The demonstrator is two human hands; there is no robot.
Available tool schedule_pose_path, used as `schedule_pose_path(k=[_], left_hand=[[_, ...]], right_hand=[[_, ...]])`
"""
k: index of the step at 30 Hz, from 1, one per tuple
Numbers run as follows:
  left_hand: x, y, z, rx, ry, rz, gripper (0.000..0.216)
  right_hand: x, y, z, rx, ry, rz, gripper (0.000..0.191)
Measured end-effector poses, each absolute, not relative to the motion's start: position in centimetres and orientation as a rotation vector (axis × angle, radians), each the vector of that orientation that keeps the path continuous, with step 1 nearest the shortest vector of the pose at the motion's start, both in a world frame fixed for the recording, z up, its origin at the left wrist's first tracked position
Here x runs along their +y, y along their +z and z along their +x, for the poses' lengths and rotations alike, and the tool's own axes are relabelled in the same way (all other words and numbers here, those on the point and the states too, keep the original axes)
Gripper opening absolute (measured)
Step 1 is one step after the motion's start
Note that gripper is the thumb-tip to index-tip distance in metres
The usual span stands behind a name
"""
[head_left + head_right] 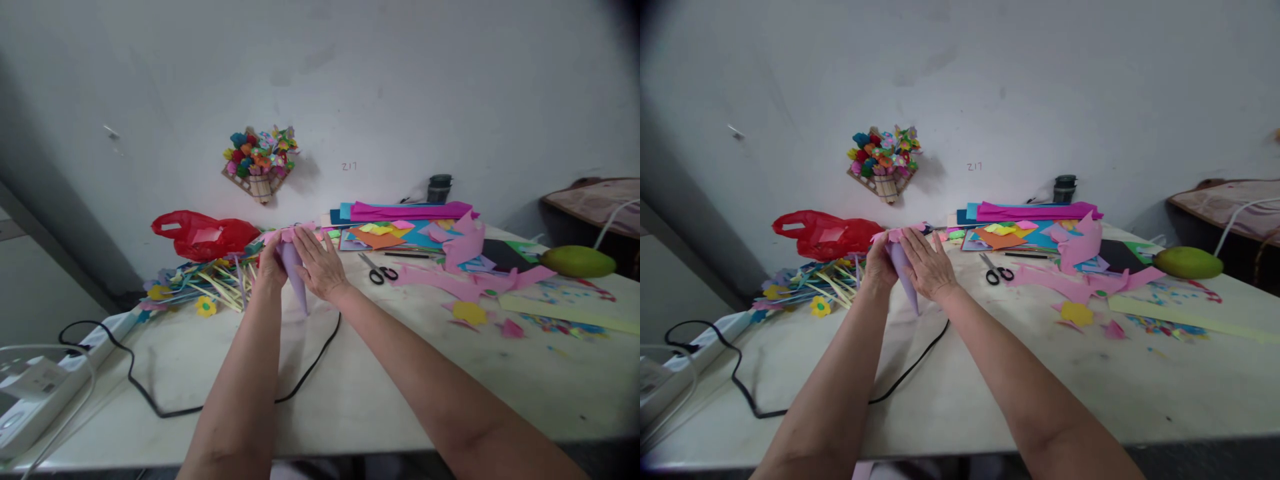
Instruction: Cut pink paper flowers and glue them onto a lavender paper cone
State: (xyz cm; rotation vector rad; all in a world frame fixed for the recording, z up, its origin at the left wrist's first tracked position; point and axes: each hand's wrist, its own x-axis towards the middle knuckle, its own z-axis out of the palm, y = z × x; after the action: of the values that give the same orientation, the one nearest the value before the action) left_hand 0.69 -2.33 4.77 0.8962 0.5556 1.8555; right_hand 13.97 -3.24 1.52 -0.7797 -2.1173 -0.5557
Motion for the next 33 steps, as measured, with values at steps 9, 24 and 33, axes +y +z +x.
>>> schedule_pose_path(k=[9,24,33], left_hand=[[-2.4,4.1,0.7,0.501,1.887,0.854,0.028],[-2.9,4.0,-1.0,0.621,1.749,0.789,0.051],[-3.3,4.2,-0.6,0.665,1.736,0.729,0.056]], right_hand=[[-3.5,1.4,14.0,-2.144,-0.557,-0.782,0.06],[-2.7,0.4,15.2,-2.13,-0.245,-1.277,0.036],[-2.8,-0.6,13.8,-2.223,-0.102,-1.68,0.035]])
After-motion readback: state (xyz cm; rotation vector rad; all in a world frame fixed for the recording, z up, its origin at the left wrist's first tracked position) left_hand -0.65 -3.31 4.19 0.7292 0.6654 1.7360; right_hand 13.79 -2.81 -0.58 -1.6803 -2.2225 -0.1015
